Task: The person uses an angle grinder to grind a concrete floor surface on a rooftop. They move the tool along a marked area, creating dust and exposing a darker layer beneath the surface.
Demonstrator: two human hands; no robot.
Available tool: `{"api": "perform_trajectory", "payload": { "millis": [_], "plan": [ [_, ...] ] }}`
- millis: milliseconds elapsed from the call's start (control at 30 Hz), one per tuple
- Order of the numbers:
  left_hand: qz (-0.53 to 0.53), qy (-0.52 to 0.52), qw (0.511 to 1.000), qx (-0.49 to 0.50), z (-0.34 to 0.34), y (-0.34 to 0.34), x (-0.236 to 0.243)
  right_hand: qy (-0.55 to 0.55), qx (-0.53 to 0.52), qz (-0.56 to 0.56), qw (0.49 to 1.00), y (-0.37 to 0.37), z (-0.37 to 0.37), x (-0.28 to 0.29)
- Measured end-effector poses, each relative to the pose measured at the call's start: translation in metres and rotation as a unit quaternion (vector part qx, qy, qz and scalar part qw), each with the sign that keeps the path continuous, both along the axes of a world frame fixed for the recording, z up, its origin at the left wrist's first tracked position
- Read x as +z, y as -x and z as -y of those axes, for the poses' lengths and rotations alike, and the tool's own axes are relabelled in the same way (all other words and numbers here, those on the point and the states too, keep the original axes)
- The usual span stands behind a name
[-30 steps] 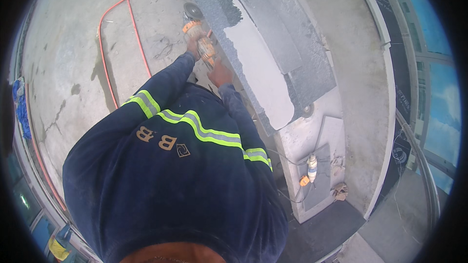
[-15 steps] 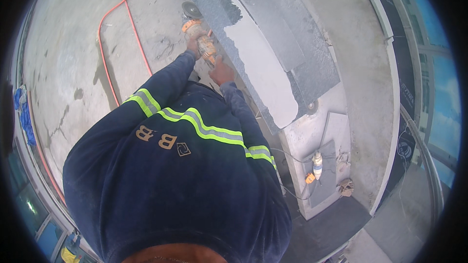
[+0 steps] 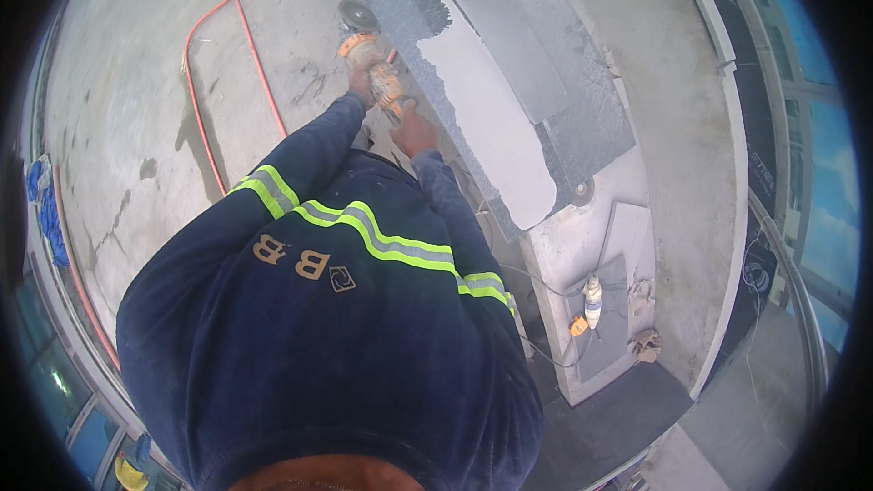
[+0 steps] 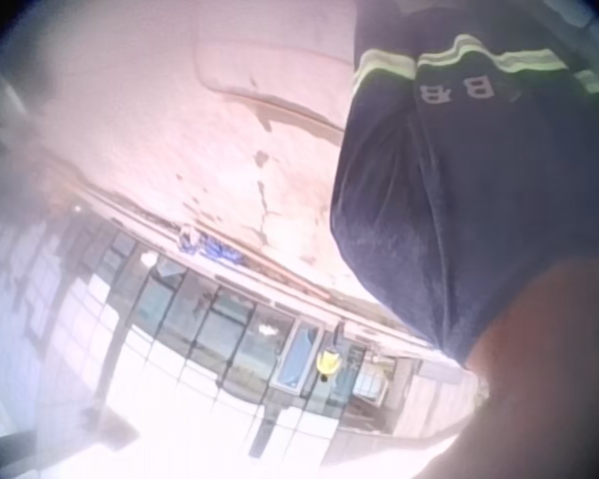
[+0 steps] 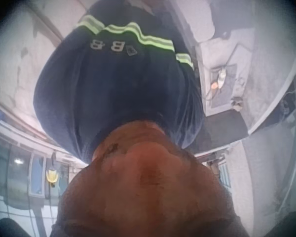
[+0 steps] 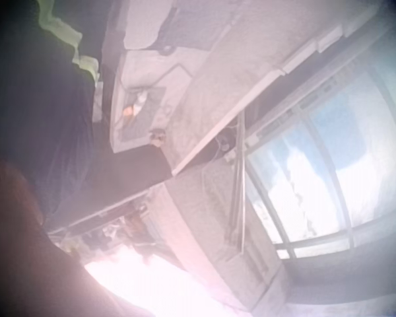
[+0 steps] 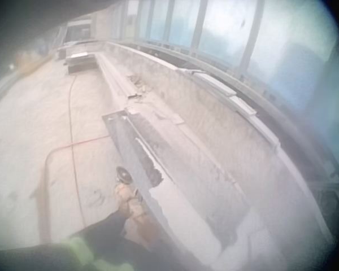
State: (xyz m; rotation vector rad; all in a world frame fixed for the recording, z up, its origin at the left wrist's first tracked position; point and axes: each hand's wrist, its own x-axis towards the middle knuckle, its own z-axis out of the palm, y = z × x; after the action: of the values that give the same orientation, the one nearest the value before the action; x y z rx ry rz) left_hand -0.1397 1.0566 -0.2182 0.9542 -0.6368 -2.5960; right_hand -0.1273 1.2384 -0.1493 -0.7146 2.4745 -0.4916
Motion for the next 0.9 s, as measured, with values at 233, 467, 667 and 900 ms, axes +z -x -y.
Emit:
{"api": "perform_trajectory", "payload": {
  "millis": [233, 467, 667, 900],
  "plan": [
    [0.018, 0.004, 1.000, -0.011, -0.007, -0.009, 0.006, -0.013, 0.005, -0.005, 1.000, -0.009, -0.008, 0.008],
    [-0.011, -0.008, 1.000, -0.025, 0.007, 0.007, -0.011, 0.021, -0.006, -0.007, 1.000, 0.004, 0.003, -0.004],
    [0.002, 0.044, 0.998, -0.046, 0.015, 0.017, -0.018, 0.029, 0.005, -0.043, 0.999, 0.013, 0.010, -0.007],
    [-0.022, 0.020, 0.998, -0.053, -0.004, -0.002, -0.019, -0.004, 0.017, -0.022, 1.000, -0.001, -0.010, -0.001]
  ]
}}
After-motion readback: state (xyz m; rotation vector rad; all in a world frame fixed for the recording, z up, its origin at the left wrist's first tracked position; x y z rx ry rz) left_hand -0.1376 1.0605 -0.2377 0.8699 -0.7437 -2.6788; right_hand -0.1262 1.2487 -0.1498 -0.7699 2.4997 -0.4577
